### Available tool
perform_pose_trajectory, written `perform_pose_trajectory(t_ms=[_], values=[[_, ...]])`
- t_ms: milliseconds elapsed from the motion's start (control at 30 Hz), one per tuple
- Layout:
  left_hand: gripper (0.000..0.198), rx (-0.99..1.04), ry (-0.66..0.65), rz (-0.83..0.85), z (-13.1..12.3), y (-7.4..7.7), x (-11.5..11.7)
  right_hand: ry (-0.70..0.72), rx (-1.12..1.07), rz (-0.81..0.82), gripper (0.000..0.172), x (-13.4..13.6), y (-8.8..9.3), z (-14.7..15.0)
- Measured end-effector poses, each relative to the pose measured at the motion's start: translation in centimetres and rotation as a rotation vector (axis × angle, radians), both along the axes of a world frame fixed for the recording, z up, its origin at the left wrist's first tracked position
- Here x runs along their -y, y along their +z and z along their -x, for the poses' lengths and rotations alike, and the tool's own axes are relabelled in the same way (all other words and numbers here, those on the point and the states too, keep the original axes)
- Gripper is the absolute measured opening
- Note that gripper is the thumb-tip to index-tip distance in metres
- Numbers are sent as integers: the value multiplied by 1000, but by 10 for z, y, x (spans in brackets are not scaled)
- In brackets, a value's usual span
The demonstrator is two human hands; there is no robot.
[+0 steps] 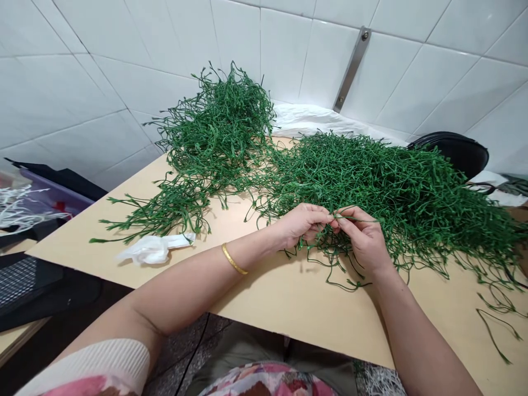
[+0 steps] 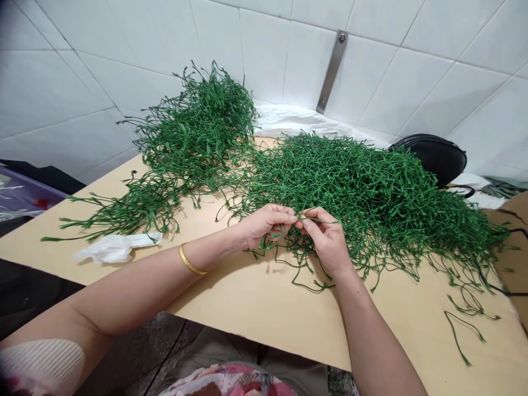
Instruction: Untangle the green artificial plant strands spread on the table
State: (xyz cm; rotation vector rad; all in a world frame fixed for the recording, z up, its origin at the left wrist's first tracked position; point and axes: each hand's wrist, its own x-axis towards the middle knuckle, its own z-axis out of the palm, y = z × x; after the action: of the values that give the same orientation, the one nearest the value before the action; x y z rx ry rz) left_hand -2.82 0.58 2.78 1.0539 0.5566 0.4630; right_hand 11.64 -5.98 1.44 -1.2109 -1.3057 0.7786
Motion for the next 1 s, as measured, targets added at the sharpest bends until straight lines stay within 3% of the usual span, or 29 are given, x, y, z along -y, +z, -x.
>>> perform_pose_trajectory(t_ms=[100, 267, 600, 767, 867, 1000], values=[[14, 50, -27, 27, 0, -4, 0, -45, 166, -70, 7, 2, 3, 2], [11, 65, 133, 36, -5, -14, 1, -122, 516, -170, 9, 4, 7, 6], [9, 25, 194, -35, -9, -14, 0, -64, 342, -16, 11, 2, 6, 3], [13, 22, 101, -33, -5, -6, 2, -44, 20, 38, 14, 2, 2, 4], [17, 41, 52, 43, -3, -3, 2, -65, -133, 12, 16, -1, 1, 7], [19, 64, 2, 110, -3, -4, 2, -1, -331, 95, 20, -5, 1, 9]])
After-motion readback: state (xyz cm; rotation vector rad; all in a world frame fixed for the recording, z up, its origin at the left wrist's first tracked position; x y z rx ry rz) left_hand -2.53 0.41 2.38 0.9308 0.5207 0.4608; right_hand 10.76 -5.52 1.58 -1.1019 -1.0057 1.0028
